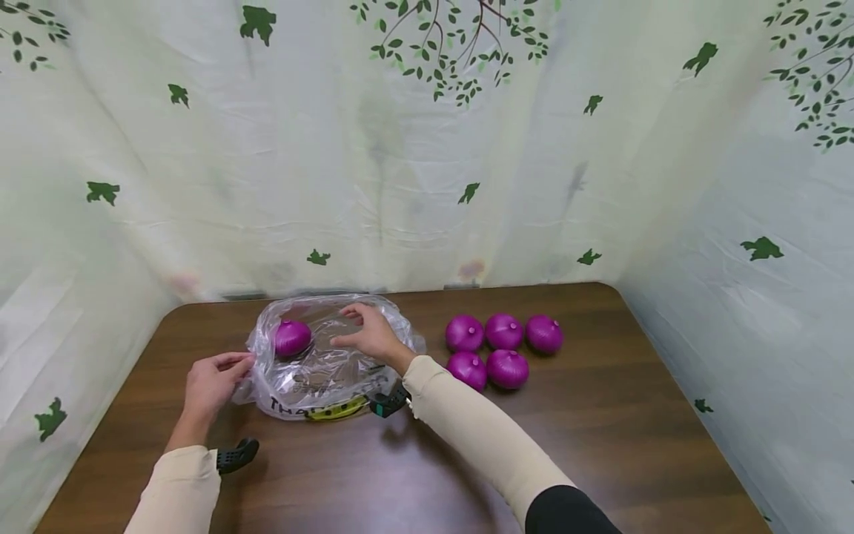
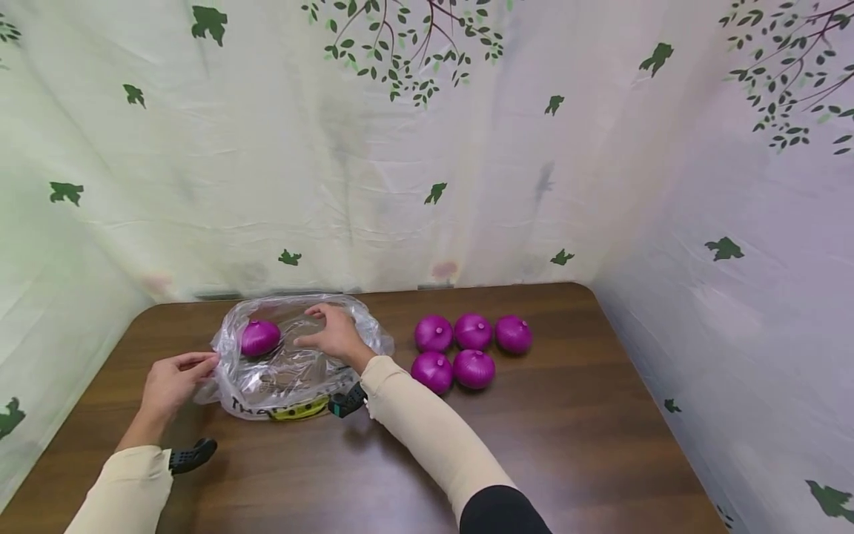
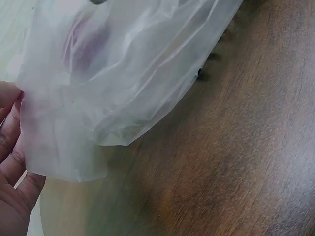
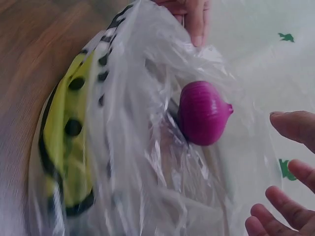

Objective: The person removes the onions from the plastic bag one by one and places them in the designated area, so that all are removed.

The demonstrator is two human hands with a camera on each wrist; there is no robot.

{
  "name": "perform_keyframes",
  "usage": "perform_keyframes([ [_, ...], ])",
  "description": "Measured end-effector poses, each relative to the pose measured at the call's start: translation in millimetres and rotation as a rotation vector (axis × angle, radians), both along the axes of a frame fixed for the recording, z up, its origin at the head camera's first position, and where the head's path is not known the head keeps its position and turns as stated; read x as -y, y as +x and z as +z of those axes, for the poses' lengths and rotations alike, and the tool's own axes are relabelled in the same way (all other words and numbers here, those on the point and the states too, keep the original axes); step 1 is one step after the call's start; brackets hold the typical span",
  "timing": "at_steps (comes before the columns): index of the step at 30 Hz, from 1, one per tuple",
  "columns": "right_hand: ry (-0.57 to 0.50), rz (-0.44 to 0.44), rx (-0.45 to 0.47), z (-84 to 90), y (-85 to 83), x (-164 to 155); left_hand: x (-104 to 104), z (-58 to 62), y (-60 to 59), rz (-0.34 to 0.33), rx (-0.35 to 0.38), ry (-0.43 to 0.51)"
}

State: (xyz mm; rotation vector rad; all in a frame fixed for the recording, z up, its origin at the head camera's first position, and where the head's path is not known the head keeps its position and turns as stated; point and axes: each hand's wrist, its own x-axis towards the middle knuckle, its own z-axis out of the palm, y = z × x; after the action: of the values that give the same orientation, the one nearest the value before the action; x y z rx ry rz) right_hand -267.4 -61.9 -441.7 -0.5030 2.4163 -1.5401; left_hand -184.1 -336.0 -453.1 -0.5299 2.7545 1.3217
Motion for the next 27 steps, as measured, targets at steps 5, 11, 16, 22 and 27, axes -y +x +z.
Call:
perform_keyframes([
  [5, -0.021, -0.034, 0.034, -2.3, -0.5, 10, -1, 3.1, -1.0, 0.01, -0.008, -0.002],
  [11, -0.058, -0.074, 0.099, -8.4, 2.7, 29, 0, 2.0, 0.8, 0.023, 0.025, 0.019],
  [16, -0.12, -0.101, 0.114, -7.4, 2.1, 40, 2, 1.2, 0.6, 0.035, -0.002, 0.021],
  [22, -0.187, -0.119, 0.175, -7.6, 2.1, 52, 3, 4.8, 2.2, 0.033, 0.001, 0.02],
  [27, -0.176, -0.131, 0.205, -11.2, 1.6, 61, 3, 5.4, 4.6, 0.023, -0.009, 0.017],
])
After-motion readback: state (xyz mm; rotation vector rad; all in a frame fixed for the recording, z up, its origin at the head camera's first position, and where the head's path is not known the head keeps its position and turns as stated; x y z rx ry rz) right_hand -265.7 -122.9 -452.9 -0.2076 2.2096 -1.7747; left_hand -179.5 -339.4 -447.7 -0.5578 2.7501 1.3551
